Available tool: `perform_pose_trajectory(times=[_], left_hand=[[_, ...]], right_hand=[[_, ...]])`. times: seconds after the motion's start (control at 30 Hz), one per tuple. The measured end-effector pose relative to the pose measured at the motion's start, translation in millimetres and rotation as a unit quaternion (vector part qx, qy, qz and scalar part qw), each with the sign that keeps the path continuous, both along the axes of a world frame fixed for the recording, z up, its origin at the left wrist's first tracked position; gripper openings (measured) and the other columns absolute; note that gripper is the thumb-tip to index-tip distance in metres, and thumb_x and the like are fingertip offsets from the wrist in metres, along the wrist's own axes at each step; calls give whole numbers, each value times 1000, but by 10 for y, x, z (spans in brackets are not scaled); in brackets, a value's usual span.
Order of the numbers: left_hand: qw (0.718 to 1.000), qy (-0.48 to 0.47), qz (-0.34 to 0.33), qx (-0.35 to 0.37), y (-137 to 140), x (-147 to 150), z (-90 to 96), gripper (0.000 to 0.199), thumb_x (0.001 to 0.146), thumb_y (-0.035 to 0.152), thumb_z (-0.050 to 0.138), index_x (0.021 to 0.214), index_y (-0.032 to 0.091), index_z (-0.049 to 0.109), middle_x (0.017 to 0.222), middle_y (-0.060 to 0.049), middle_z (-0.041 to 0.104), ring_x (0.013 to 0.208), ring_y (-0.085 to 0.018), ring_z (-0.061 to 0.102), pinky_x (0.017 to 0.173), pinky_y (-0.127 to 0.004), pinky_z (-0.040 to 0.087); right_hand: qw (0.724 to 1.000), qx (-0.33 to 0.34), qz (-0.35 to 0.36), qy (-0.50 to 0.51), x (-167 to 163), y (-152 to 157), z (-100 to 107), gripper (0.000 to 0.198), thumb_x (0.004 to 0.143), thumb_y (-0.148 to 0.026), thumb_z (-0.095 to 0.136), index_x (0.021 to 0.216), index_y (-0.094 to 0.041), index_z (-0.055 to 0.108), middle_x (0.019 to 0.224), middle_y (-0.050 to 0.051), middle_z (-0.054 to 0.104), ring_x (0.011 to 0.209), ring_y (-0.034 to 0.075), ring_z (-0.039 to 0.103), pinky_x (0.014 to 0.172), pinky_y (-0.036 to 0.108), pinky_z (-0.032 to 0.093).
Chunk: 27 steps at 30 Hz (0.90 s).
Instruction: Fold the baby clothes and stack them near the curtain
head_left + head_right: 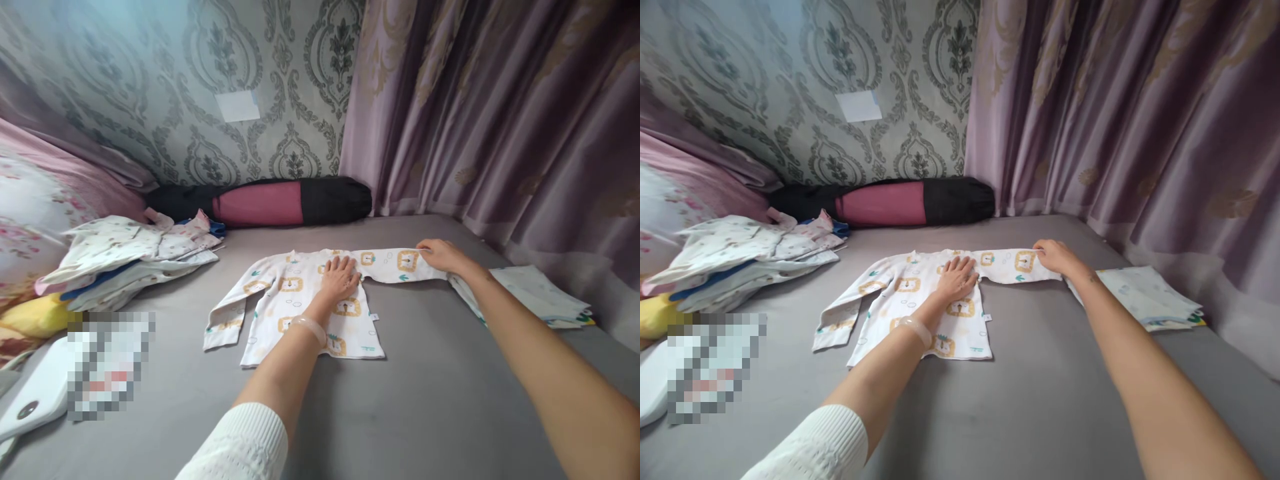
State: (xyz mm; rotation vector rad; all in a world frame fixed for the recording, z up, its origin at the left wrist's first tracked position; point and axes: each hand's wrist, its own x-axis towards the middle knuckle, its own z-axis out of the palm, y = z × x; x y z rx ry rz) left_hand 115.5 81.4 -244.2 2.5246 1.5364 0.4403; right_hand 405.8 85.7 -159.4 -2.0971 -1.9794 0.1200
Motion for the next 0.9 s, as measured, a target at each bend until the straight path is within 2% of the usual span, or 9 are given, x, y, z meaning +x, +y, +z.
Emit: perform_pose_trajectory(times=[0.13, 0.3, 0.43, 0.53, 0.63, 0.73, 0.8, 0.9], left_hand=[[1000, -2, -5, -7, 2, -3, 8, 58, 93, 53, 30, 143, 25, 37, 151, -4, 36, 140, -31, 25, 114, -49, 18], [1000, -14, -10, -8, 3, -21, 11, 63, 90, 60, 33, 142, 25, 38, 151, -5, 37, 140, -32, 26, 114, -50, 18], [999, -44, -13, -2, 8, -44, 26, 61, 89, 60, 36, 139, 23, 43, 149, -5, 40, 139, -29, 28, 115, -48, 19], [998, -66, 3, -17, 25, -53, 45, 48, 94, 45, 32, 134, 23, 47, 147, -4, 43, 138, -23, 31, 116, -44, 20], [998, -66, 3, -20, 37, -58, 53, 42, 93, 33, 34, 131, 23, 49, 146, -2, 45, 137, -21, 32, 116, -42, 21], [998, -67, -5, -12, 37, -64, 43, 42, 89, 30, 42, 129, 22, 51, 145, -3, 46, 136, -22, 33, 116, -42, 21], [997, -77, -5, -7, 37, -68, 33, 42, 87, 31, 45, 127, 21, 52, 143, -4, 48, 135, -23, 34, 115, -42, 22], [995, -101, -6, -3, 44, -72, 43, 40, 86, 31, 49, 123, 20, 54, 139, -7, 50, 133, -23, 37, 114, -40, 25]], right_hand=[[995, -75, 0, -70, 61, 124, -73, 31, 89, -22, 48, 112, -19, 68, 112, 13, 68, 101, 26, 62, 82, 35, 45], [989, -100, -15, -103, 56, 232, -259, 31, 93, -20, 43, 113, -19, 68, 112, 16, 67, 103, 27, 62, 85, 40, 43], [988, -81, -17, -134, 32, 271, -394, 33, 92, -15, 40, 111, -19, 68, 113, 16, 65, 105, 26, 59, 89, 41, 39], [987, -55, -19, -148, 33, 297, -476, 35, 92, -14, 38, 110, -18, 68, 113, 16, 64, 106, 26, 57, 90, 42, 37], [987, -39, -29, -152, 27, 310, -525, 36, 91, -12, 37, 109, -18, 68, 111, 16, 63, 107, 26, 55, 89, 42, 37], [986, -33, -41, -156, -44, 281, -517, 35, 89, -9, 39, 108, -18, 68, 110, 15, 63, 107, 26, 54, 90, 42, 36], [987, 3, -44, -152, -164, 227, -474, 35, 87, -9, 42, 112, -17, 66, 113, 16, 62, 109, 27, 53, 92, 43, 35], [992, 67, 6, -103, -459, 90, -392, 34, 89, -13, 43, 116, -16, 64, 115, 15, 61, 108, 26, 53, 92, 40, 36]])
